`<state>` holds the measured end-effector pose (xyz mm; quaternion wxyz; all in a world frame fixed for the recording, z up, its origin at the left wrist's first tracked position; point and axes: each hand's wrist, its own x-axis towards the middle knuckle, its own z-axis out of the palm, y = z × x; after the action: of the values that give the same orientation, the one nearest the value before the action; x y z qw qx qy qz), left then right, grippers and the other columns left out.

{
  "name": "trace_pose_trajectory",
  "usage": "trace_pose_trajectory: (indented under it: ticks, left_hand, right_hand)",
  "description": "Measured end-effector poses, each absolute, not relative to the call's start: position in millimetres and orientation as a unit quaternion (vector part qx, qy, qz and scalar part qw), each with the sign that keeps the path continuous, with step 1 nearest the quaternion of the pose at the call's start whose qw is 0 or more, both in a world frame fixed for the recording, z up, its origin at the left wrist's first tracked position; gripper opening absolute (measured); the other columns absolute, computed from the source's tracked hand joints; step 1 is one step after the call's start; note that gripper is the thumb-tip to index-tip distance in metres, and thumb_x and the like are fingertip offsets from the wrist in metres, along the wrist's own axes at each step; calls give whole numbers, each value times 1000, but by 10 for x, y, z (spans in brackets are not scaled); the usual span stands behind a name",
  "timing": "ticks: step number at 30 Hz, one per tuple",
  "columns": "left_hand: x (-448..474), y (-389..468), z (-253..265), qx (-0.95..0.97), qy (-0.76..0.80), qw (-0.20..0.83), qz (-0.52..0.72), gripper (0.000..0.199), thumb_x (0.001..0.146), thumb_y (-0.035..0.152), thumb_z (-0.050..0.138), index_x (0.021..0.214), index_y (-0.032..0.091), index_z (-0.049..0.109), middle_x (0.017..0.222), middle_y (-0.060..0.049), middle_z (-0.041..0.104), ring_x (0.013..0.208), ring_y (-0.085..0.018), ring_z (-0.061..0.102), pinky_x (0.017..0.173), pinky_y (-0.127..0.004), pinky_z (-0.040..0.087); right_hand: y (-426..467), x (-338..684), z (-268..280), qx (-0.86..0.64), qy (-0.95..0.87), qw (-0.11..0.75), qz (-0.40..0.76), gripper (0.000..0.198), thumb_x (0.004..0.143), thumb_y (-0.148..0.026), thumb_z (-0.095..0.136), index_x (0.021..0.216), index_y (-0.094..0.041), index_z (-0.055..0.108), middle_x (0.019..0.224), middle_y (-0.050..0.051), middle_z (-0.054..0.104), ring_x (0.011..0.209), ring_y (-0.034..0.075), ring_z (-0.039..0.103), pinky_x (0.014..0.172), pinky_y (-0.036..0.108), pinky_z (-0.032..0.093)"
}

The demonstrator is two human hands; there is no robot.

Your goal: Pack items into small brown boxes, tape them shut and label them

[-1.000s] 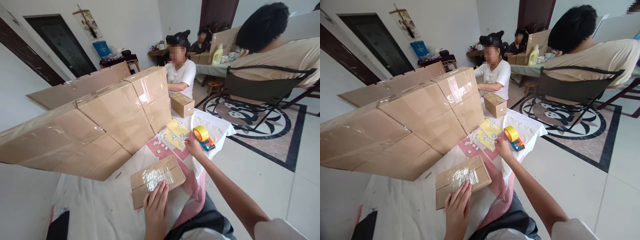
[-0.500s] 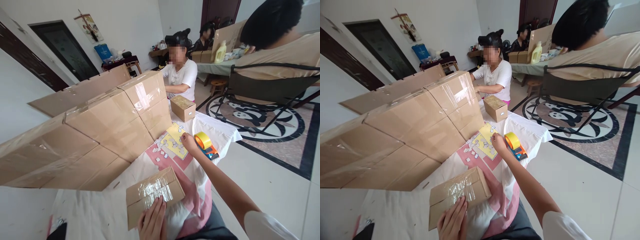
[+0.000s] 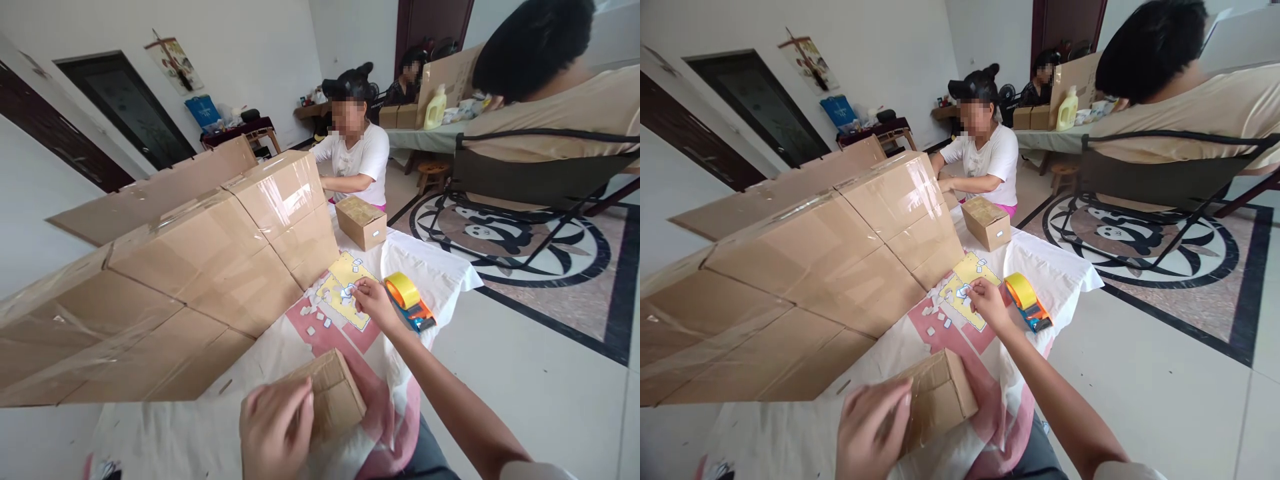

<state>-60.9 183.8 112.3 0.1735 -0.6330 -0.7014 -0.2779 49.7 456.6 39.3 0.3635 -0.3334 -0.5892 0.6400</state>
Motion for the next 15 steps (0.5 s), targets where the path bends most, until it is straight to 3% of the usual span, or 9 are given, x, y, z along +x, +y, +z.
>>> trace_pose_trajectory:
  ticks: [4, 7, 10, 15]
  left_hand:
    - [-808, 2572, 1346, -536, -766, -95, -342, 31, 90, 43, 62, 116, 27, 67, 98, 0, 78, 86, -16, 72, 74, -29, 52]
    - [-803, 2991, 1367, -515, -741, -237, -360, 30, 90, 47, 59, 105, 23, 71, 92, -2, 77, 82, -18, 69, 72, -29, 52]
    - [-754, 3165, 1321, -539, -716, -253, -364, 31, 91, 44, 55, 79, 20, 70, 76, -1, 72, 71, -17, 64, 66, -27, 48]
    - [-744, 3102, 1228, -556, -724, -228, -338, 31, 94, 42, 49, 77, 21, 63, 77, 0, 69, 72, -15, 62, 67, -26, 45]
  right_hand:
    - [4239, 575, 672, -274, -559, 371, 689, 43, 80, -58, 72, 85, -21, 50, 54, -8, 51, 40, 9, 47, 42, 20, 31]
    - [4055, 616, 749, -243, -538, 388, 708, 44, 81, -60, 71, 83, -21, 51, 54, -8, 50, 40, 7, 43, 41, 20, 32]
    - [3984, 615, 698, -230, -516, 412, 715, 44, 83, -62, 69, 82, -21, 51, 58, -8, 48, 41, 6, 40, 41, 21, 31]
    - [3949, 580, 591, -233, -499, 434, 713, 44, 83, -61, 70, 78, -21, 53, 59, -6, 46, 46, 8, 38, 45, 22, 30]
